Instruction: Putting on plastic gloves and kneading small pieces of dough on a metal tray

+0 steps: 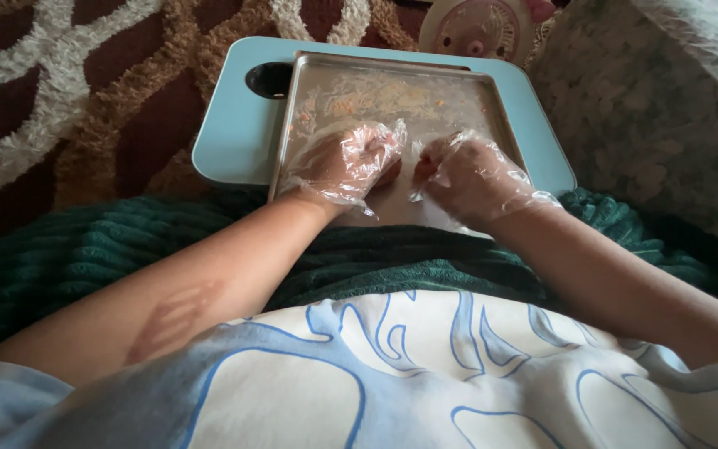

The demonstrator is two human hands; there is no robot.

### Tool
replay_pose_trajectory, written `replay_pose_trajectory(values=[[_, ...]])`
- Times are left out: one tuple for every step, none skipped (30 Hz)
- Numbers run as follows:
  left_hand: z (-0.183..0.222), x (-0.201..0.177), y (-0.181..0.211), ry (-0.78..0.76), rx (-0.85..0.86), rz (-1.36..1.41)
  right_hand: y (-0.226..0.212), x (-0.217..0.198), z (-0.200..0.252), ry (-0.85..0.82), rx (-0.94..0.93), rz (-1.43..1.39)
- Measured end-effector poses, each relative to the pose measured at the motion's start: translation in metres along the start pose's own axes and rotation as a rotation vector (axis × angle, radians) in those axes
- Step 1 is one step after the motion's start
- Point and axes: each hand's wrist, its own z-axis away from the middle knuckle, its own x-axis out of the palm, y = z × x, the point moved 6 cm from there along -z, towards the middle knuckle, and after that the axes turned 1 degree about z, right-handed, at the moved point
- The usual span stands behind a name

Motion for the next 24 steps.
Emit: replay_pose_trajectory(values=[[0.001,0.000,0.001,-0.004,-0.006,0.005,0.006,0.003,-0.002,-0.017,0.027,-0.011],[-0.003,0.001,-0.003,-0.003,-0.007,0.004,0.003,-0.001,0.000,-0.018,0.026,-0.011],[-0.006,0.003,-0.007,-0.018,-0.004,0.003,0.001,-0.004,0.002,-0.025,0.027,0.045],[-0.010,0.006,-0.010,-0.033,0.000,0.002,-0.001,-0.008,0.003,-0.032,0.028,0.101],[-0.010,0.006,-0.011,-0.033,-0.002,0.002,-0.006,-0.010,0.004,-0.032,0.028,0.100],[-0.010,0.007,-0.011,-0.041,-0.002,0.012,-0.007,-0.011,0.004,-0.046,0.083,0.114],[-0.010,0.009,-0.011,-0.050,-0.003,0.023,-0.008,-0.012,0.006,-0.060,0.139,0.128],[-0.009,0.007,-0.011,-0.052,-0.005,0.023,-0.005,-0.010,0.007,-0.062,0.140,0.126],[-0.008,0.005,-0.009,-0.043,0.004,0.017,-0.002,-0.008,0.008,-0.059,0.135,0.151],[-0.007,0.003,-0.008,-0.035,0.014,0.010,0.001,-0.007,0.009,-0.056,0.129,0.175],[-0.008,0.004,-0.008,-0.036,0.013,0.009,0.003,-0.005,0.006,-0.057,0.130,0.174],[-0.009,0.005,-0.008,-0.039,-0.001,0.000,0.005,0.000,0.003,-0.117,0.110,0.263],[-0.009,0.006,-0.009,-0.041,-0.015,-0.009,0.007,0.006,-0.001,-0.177,0.089,0.352],[-0.010,0.006,-0.009,-0.042,-0.017,-0.010,0.024,0.019,-0.007,-0.178,0.089,0.351],[-0.010,0.006,-0.009,-0.038,-0.009,0.011,0.032,0.031,-0.013,-0.139,-0.071,0.472],[-0.011,0.006,-0.009,-0.035,-0.002,0.032,0.040,0.044,-0.018,-0.096,-0.232,0.592],[-0.009,0.005,-0.007,-0.037,-0.003,0.031,0.036,0.040,-0.017,-0.097,-0.231,0.590],[-0.007,0.003,-0.006,-0.038,-0.019,0.013,0.034,0.034,-0.016,-0.087,-0.183,0.442],[-0.006,0.002,-0.004,-0.039,-0.035,-0.005,0.033,0.028,-0.015,-0.076,-0.135,0.294],[-0.008,0.004,-0.005,-0.041,-0.036,-0.006,0.041,0.036,-0.024,-0.077,-0.134,0.292],[-0.011,0.007,-0.007,-0.046,-0.052,-0.018,0.050,0.045,-0.033,-0.094,-0.125,0.357],[-0.013,0.009,-0.009,-0.051,-0.067,-0.030,0.059,0.054,-0.041,-0.111,-0.115,0.422],[-0.014,0.008,-0.009,-0.052,-0.067,-0.029,0.059,0.054,-0.043,-0.112,-0.114,0.422],[-0.014,0.008,-0.009,-0.054,-0.071,-0.038,0.063,0.054,-0.046,-0.126,-0.068,0.413]])
